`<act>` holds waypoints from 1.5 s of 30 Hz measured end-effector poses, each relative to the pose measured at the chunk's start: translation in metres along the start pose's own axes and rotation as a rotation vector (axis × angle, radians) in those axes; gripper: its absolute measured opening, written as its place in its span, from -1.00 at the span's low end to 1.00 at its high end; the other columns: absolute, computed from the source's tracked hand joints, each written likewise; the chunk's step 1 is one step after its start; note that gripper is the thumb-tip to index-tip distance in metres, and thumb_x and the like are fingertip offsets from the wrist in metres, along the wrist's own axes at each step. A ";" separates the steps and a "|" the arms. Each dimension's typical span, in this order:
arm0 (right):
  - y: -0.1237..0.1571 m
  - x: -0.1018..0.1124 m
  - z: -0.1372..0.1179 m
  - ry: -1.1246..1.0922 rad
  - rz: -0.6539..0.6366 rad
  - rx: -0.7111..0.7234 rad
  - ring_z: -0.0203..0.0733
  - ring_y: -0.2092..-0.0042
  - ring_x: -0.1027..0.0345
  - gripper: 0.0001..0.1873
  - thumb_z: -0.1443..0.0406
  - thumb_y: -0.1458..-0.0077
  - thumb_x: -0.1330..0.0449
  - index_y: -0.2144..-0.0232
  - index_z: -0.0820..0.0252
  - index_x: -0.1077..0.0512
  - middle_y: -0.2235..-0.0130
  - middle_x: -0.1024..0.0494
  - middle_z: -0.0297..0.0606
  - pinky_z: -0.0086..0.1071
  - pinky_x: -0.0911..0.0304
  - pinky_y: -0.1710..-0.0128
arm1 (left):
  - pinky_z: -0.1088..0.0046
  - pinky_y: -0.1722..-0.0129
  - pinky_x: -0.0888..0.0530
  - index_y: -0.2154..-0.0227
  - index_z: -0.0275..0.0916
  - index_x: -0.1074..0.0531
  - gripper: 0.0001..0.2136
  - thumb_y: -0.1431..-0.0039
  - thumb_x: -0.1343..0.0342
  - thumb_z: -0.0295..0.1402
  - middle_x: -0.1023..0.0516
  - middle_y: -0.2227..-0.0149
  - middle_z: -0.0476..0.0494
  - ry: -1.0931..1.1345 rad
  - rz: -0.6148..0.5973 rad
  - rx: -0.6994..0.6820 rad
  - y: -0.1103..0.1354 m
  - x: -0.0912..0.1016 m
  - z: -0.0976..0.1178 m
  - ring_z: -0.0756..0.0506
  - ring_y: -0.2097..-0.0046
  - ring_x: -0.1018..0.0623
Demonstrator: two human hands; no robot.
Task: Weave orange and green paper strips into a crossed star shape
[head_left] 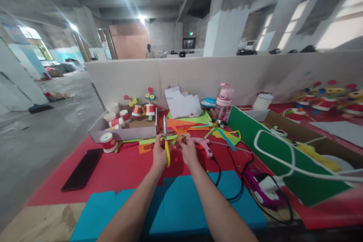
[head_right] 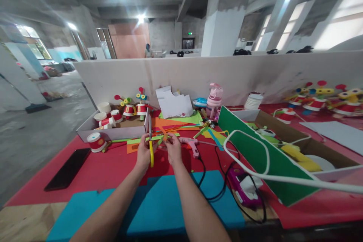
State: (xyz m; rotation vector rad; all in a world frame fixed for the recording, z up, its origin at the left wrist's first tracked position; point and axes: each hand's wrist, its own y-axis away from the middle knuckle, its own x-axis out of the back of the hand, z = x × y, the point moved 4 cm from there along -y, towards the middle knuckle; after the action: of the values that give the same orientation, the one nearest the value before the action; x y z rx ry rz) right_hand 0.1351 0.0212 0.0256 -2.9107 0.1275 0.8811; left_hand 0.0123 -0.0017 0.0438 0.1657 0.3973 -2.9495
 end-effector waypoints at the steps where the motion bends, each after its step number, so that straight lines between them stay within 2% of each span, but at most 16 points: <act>1: 0.000 0.000 0.000 0.000 0.005 0.010 -0.24 0.39 -0.43 -0.60 0.22 0.26 -0.38 0.30 0.09 -0.40 0.33 -0.53 -0.36 -0.38 -0.38 0.47 | 0.57 0.40 -0.36 0.11 -0.15 -0.24 -0.53 0.11 -0.27 -0.29 -0.41 0.44 0.06 0.004 -0.008 0.003 0.001 -0.001 0.001 0.02 0.40 -0.46; 4: -0.001 0.003 -0.002 0.004 0.013 0.041 -0.24 0.40 -0.43 -0.63 0.23 0.25 -0.38 0.32 0.10 -0.41 0.33 -0.53 -0.35 -0.35 -0.40 0.44 | 0.59 0.50 -0.33 0.11 -0.14 -0.22 -0.50 0.12 -0.27 -0.23 -0.39 0.47 0.09 0.011 -0.100 0.068 0.006 0.001 0.009 0.05 0.50 -0.41; 7: -0.003 0.005 -0.005 -0.014 0.024 0.052 -0.26 0.41 -0.43 -0.66 0.22 0.23 -0.38 0.34 0.10 -0.41 0.36 -0.51 -0.37 -0.32 -0.42 0.41 | 0.57 0.59 -0.28 0.10 -0.14 -0.21 -0.56 0.03 -0.18 -0.15 -0.36 0.53 0.11 -0.105 -0.280 0.179 0.017 0.013 0.025 0.05 0.61 -0.36; 10: -0.004 0.007 -0.006 -0.057 0.055 0.044 -0.29 0.41 -0.42 -0.66 0.23 0.25 -0.41 0.36 0.12 -0.43 0.39 -0.49 -0.39 -0.32 -0.44 0.37 | 0.55 0.61 -0.20 0.15 -0.16 -0.25 -0.69 -0.06 -0.09 -0.18 -0.37 0.57 0.07 -0.504 -0.445 0.116 0.028 0.035 0.049 0.01 0.64 -0.36; 13: -0.006 0.006 -0.004 -0.116 0.072 0.005 -0.28 0.37 -0.44 -0.65 0.25 0.31 -0.45 0.41 0.17 -0.45 0.39 -0.51 -0.36 -0.34 -0.46 0.31 | 0.50 0.54 -0.19 0.26 -0.16 -0.26 -0.85 -0.16 0.04 -0.23 -0.42 0.54 -0.04 -0.929 -0.509 0.051 0.038 0.055 0.064 -0.08 0.53 -0.44; 15: -0.006 0.004 -0.003 -0.149 0.074 -0.017 -0.26 0.34 -0.45 -0.64 0.26 0.36 -0.47 0.44 0.19 -0.45 0.38 -0.52 -0.34 -0.33 -0.47 0.28 | 0.47 0.49 -0.19 0.20 -0.16 -0.25 -0.83 -0.20 0.11 -0.25 -0.47 0.47 -0.14 -1.136 -0.556 0.052 0.043 0.063 0.066 -0.15 0.43 -0.49; 17: -0.006 0.004 -0.003 -0.160 0.077 -0.029 -0.26 0.36 -0.45 -0.63 0.27 0.40 -0.48 0.47 0.19 -0.45 0.39 -0.52 -0.35 -0.32 -0.47 0.29 | 0.45 0.46 -0.20 0.12 -0.16 -0.24 -0.79 -0.23 0.15 -0.26 -0.51 0.39 -0.22 -1.252 -0.611 0.049 0.048 0.066 0.065 -0.21 0.34 -0.53; 23: -0.004 0.005 -0.005 -0.128 0.073 -0.059 -0.30 0.45 -0.41 -0.61 0.25 0.38 -0.48 0.44 0.18 -0.46 0.45 -0.51 -0.38 -0.40 -0.45 0.46 | 0.42 0.42 -0.26 0.04 -0.20 -0.21 -0.73 -0.24 0.23 -0.34 -0.52 0.29 -0.31 -1.417 -0.675 0.015 0.051 0.065 0.069 -0.26 0.29 -0.54; 29: -0.004 0.005 -0.004 -0.181 0.082 -0.091 -0.31 0.45 -0.44 -0.57 0.27 0.44 -0.50 0.43 0.21 -0.45 0.46 -0.53 -0.39 -0.47 -0.44 0.49 | 0.38 0.36 -0.33 0.00 -0.21 -0.16 -0.71 -0.27 0.26 -0.32 -0.50 0.24 -0.32 -1.537 -0.725 0.005 0.051 0.061 0.070 -0.25 0.23 -0.54; 34: -0.003 0.003 -0.001 -0.174 0.060 -0.116 -0.32 0.46 -0.44 -0.56 0.26 0.44 -0.50 0.41 0.21 -0.48 0.46 -0.54 -0.39 -0.49 -0.42 0.53 | 0.38 0.32 -0.35 0.03 -0.19 -0.13 -0.75 -0.30 0.29 -0.28 -0.51 0.26 -0.28 -1.532 -0.743 0.004 0.050 0.057 0.065 -0.23 0.22 -0.55; 45: -0.001 0.000 0.000 -0.167 0.029 -0.114 -0.32 0.46 -0.45 -0.57 0.25 0.42 -0.49 0.41 0.20 -0.48 0.42 -0.56 -0.40 -0.43 -0.46 0.47 | 0.40 0.37 -0.34 0.07 -0.18 -0.13 -0.78 -0.29 0.26 -0.27 -0.52 0.28 -0.26 -1.508 -0.702 -0.005 0.045 0.049 0.066 -0.22 0.24 -0.56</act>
State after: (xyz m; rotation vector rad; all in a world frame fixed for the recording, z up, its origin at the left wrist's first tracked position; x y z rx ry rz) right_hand 0.1354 0.0226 0.0257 -2.9280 0.1105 1.1686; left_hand -0.0337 -0.0697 0.0895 -2.3415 0.1944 -2.5562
